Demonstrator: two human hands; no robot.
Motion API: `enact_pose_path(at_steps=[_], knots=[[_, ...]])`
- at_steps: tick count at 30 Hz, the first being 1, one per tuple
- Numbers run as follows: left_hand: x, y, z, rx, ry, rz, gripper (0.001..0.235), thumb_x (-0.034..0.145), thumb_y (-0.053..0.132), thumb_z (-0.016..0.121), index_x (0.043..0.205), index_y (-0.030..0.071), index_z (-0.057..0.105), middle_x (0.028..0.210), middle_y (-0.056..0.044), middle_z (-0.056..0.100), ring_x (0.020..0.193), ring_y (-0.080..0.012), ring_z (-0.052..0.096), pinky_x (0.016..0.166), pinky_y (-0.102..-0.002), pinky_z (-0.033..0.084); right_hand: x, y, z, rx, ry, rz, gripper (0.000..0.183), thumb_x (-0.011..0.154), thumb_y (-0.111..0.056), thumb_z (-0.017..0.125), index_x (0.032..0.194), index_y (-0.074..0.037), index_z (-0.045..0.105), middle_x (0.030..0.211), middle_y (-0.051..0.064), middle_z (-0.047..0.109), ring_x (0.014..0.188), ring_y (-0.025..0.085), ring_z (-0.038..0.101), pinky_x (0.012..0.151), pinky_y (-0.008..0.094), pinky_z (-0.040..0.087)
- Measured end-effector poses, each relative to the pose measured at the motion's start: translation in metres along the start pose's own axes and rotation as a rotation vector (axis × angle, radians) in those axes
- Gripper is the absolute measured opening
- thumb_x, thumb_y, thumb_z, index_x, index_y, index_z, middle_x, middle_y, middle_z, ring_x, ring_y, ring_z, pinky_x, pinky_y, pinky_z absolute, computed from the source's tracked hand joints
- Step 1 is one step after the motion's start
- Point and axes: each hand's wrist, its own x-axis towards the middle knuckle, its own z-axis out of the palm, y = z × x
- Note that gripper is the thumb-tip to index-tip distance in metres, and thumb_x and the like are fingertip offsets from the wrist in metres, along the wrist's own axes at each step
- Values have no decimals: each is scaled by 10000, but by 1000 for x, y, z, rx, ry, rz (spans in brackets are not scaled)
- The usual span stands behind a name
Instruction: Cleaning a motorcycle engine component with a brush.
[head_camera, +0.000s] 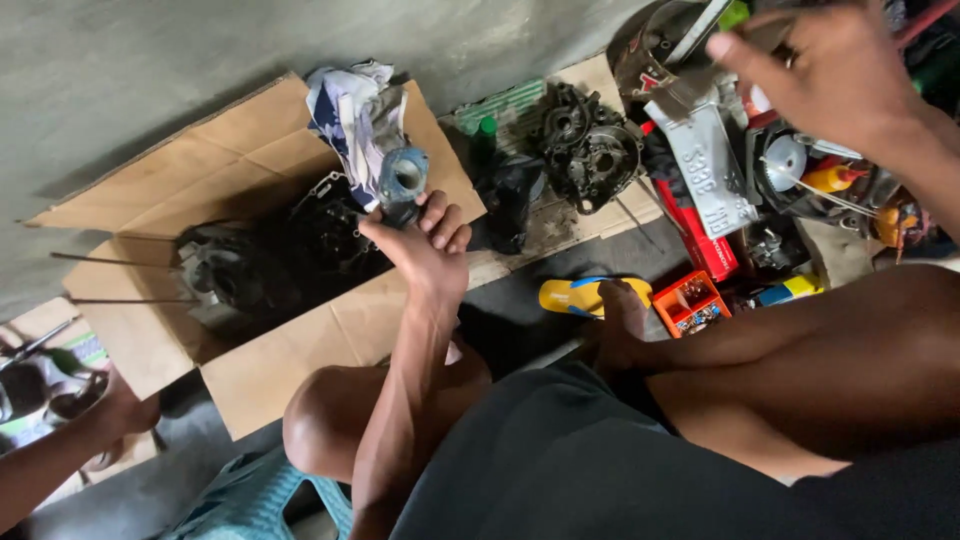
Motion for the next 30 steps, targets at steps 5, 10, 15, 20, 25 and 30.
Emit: enact_pose_path(at_steps=[5,10,15,20,25,30], knots=[[-17,5,23,158,-96,-20,418,849,562,380,695,175,343,563,75,280,446,-64,176,405,-273,120,1,-3,2,-42,-398,145,415,1101,-339,574,1325,-18,711,706,176,812,177,139,395,211,275,281],[-32,8,31,274,-61,-5,461,914,533,322,656,154,367,539,68,288,455,-78,201,465,-296,142,-9,40,30,-150,-787,339,306,1007,-303,657,1299,-316,750,576,64,777,325,111,371,317,218,291],[-35,14,25,268,-108,-11,481,924,528,332,728,101,436,561,37,283,464,-89,191,464,-300,146,-28,79,57,-166,-927,321,376,997,-261,632,1360,-336,701,557,59,695,398,129,422,448,267,344],[-38,5,14,299,-55,76,499,963,503,321,867,51,508,651,-66,517,410,-103,225,427,-316,168,-62,105,76,-267,-1131,467,538,1056,-361,516,1583,-314,421,987,100,867,642,197,745,736,359,622],[-36,3,12,331,-108,26,537,960,529,268,771,80,495,581,11,396,447,-87,219,428,-284,156,-103,213,125,-589,-1363,431,369,979,-237,517,1314,-252,669,1273,19,750,1052,196,772,782,321,600],[-34,5,29,276,-82,33,421,920,512,321,722,143,357,570,48,241,448,-87,158,442,-304,103,-78,281,163,-625,-1333,344,256,926,-103,594,1119,-215,720,910,0,764,674,132,616,591,290,446]])
